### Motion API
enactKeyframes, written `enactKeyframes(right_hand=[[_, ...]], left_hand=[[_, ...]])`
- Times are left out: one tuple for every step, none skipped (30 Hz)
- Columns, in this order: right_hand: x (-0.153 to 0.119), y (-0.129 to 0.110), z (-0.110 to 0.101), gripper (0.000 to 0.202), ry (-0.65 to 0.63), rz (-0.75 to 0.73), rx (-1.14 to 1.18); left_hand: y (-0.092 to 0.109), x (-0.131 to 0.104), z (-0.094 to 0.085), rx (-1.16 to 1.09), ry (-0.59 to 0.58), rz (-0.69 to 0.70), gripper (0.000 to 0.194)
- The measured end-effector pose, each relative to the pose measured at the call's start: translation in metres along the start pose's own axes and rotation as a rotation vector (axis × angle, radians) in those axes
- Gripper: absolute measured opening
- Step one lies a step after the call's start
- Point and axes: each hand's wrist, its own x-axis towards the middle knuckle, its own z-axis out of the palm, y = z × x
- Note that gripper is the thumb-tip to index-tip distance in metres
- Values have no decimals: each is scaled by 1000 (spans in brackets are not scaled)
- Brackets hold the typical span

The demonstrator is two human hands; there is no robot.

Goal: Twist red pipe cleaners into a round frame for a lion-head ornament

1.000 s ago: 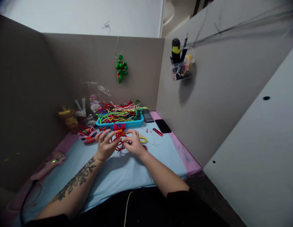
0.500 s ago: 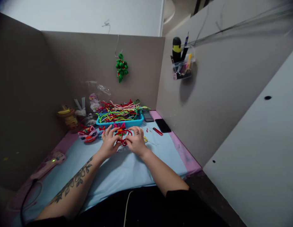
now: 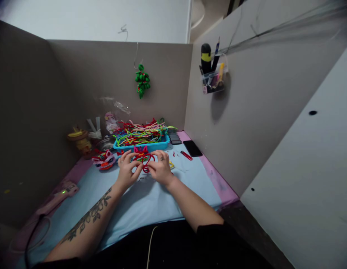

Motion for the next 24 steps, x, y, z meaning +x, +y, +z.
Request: enactKeyframes(right_hand=[[-1, 0, 0, 11, 2, -14, -6], [-1, 1, 0, 10, -2, -31, -13], [-2, 1, 0, 10, -13, -52, -20], [-2, 1, 0, 10, -29, -73, -26], [-2, 1, 0, 10, -44, -91, -27], [-3, 1, 0, 10, -55, -99, -21], [-2, 1, 0, 10, -57, -89, -5], [-2, 1, 1, 10, -51, -55, 20], [-1, 1, 2, 9, -41, -2, 56], [0, 1, 3, 9, -29, 66, 100], [0, 1, 4, 8, -20, 136, 147], [1, 1, 5, 8, -17, 199, 193], [2, 1, 6, 8, -22, 247, 235], [2, 1, 7, 7, -31, 279, 270], [3, 1, 7, 7, -42, 298, 298], [3, 0, 7, 6, -53, 306, 320], [3, -1, 7, 6, -64, 308, 336], [3, -2, 7, 6, -74, 308, 350], [3, -4, 7, 6, -82, 308, 361], [3, -5, 6, 6, -90, 308, 370], [3, -6, 6, 6, -99, 309, 378], [3, -6, 5, 6, -107, 310, 386], [3, -6, 5, 6, -112, 313, 393], [3, -6, 5, 6, -116, 315, 400]], left_hand=[[0, 0, 0, -8, -8, -28, 14], [0, 0, 1, -15, -19, -51, 15], [0, 1, 1, -21, -33, -68, 15], [-1, 1, 2, -27, -47, -79, 16], [-2, 1, 2, -30, -59, -84, 16], [-3, 1, 2, -32, -63, -82, 16], [-3, 1, 2, -31, -56, -76, 16], [-4, 1, 2, -27, -36, -66, 13], [-5, 2, 2, -22, -5, -50, 10], [-6, 1, 1, -17, 32, -27, 8], [-6, 1, 0, -9, 69, -2, 9], [-7, 1, 0, 0, 103, 30, 9], [-7, 0, 0, 12, 128, 64, 9], [-8, -1, 0, 26, 143, 98, 8], [-8, -2, 0, 41, 152, 126, 8], [-9, -3, 1, 52, 159, 145, 8], [-9, -4, 1, 58, 163, 156, 9], [-10, -5, 2, 61, 166, 156, 9], [-10, -5, 3, 62, 168, 147, 9], [-11, -6, 3, 64, 169, 136, 9], [-12, -6, 4, 67, 169, 126, 8], [-13, -6, 4, 72, 170, 120, 8], [-14, -7, 4, 76, 170, 120, 9], [-15, -7, 4, 79, 171, 126, 9]])
